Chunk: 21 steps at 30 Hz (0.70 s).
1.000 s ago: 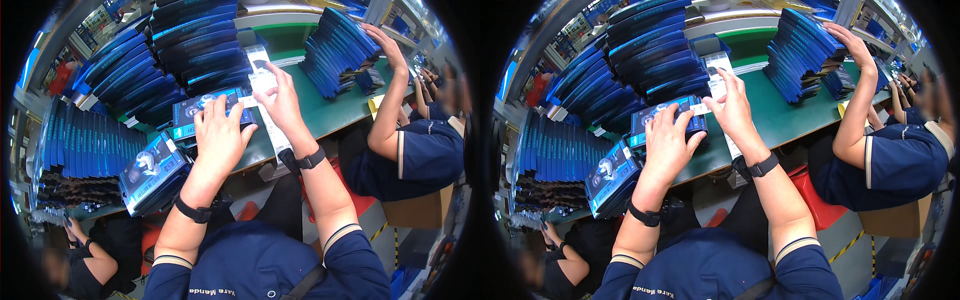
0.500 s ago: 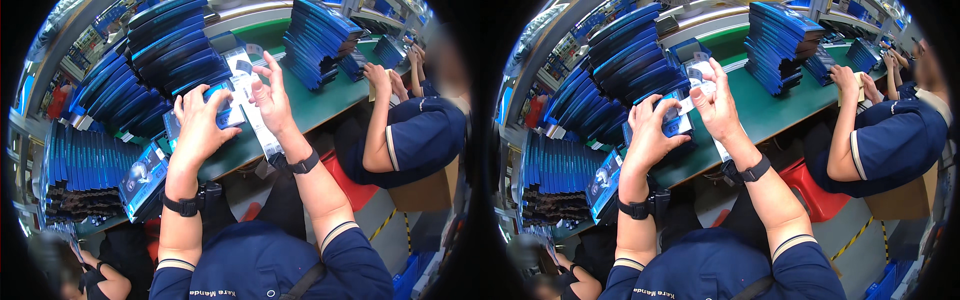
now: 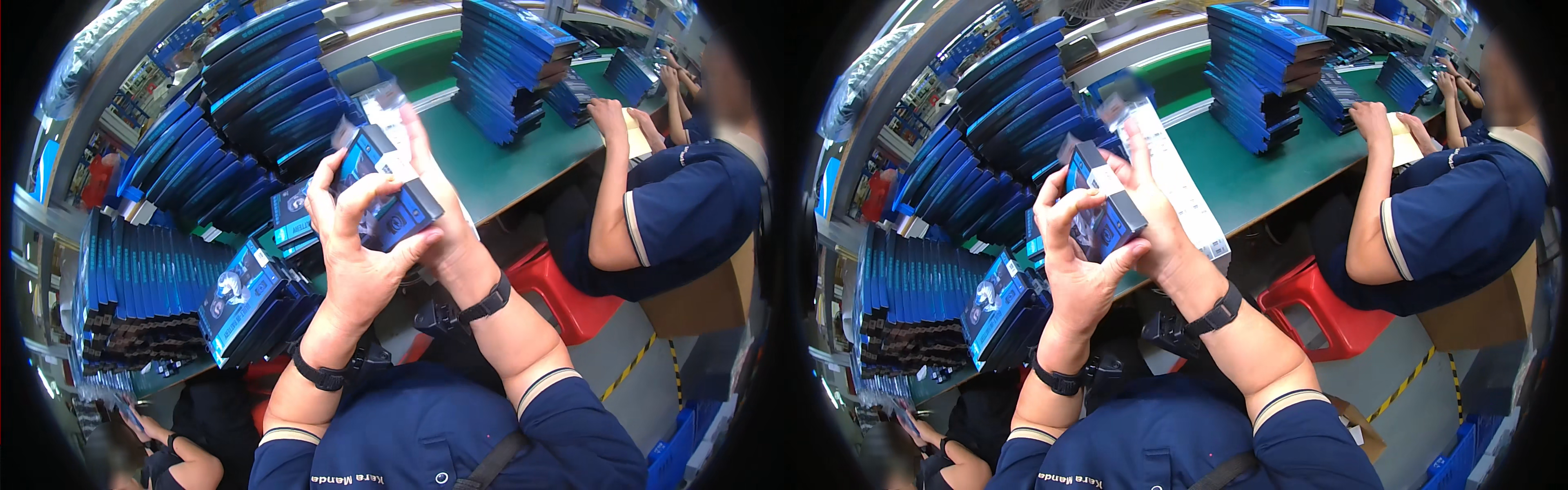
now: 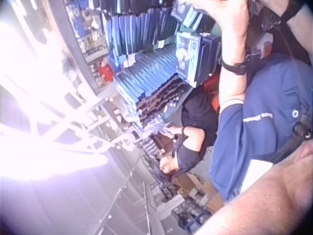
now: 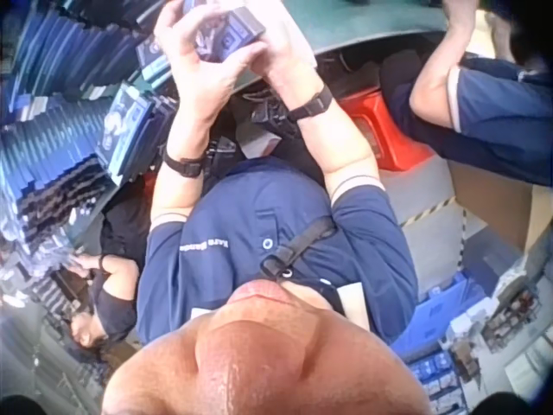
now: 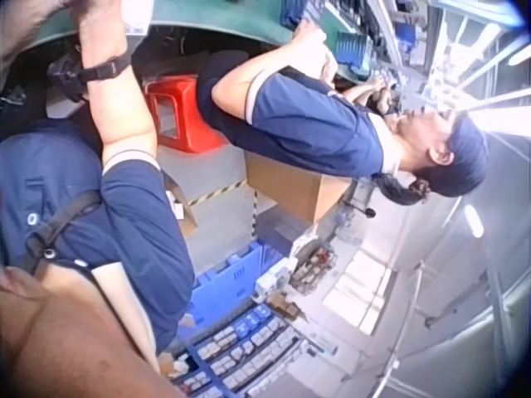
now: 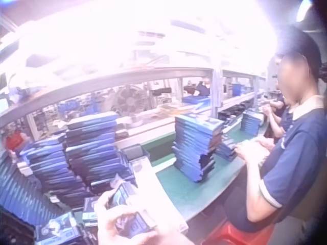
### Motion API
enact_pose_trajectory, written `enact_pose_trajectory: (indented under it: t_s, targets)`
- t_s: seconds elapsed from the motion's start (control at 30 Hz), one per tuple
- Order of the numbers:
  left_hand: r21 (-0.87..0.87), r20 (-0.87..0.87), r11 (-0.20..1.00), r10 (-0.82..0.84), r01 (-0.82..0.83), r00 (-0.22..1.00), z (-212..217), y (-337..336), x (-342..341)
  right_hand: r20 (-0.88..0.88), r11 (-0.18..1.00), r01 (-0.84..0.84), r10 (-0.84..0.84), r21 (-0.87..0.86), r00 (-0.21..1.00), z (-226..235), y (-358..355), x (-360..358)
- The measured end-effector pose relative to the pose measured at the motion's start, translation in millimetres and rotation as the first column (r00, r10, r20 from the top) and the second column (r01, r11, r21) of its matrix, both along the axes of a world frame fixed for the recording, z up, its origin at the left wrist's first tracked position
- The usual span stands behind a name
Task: Apply adhesive security labels to product boxes and stack them into neat bundles on an assembly line shelf.
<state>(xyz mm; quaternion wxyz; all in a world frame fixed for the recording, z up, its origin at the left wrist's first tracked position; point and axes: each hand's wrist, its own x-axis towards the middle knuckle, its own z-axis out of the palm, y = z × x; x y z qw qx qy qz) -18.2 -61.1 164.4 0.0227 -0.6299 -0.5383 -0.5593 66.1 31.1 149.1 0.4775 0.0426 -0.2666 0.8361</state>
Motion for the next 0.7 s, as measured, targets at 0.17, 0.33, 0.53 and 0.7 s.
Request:
enact_pose_trajectory:
  t_s: [0.17, 0.33, 0.53, 0.7]
  targets:
    - [-0.049, -0.247, 0.986, 0.141, -0.158, 0.959, 40.7, -34.1, -10.6, 0.325, 0.992, -0.017, -0.026, 0.128, 0.946, -10.3, -4.2, -27.0]
    - [-0.199, -0.509, 0.792, 0.420, -0.577, 0.752, 74.2, -87.7, -61.6, 0.405, 0.760, 0.312, -0.590, 0.570, 0.698, -5.1, 19.0, 6.8]
    - [-0.446, -0.706, 0.579, 0.241, -0.682, 0.666, 40.4, -123.3, -106.0, 0.490, 0.774, 0.291, -0.595, 0.562, 0.637, -30.3, 52.0, -6.3]
    - [-0.332, -0.624, 0.797, 0.215, -0.505, 0.751, 45.9, -83.4, -73.2, 0.592, 0.769, 0.189, -0.602, 0.611, 0.536, -45.6, 57.3, -9.2]
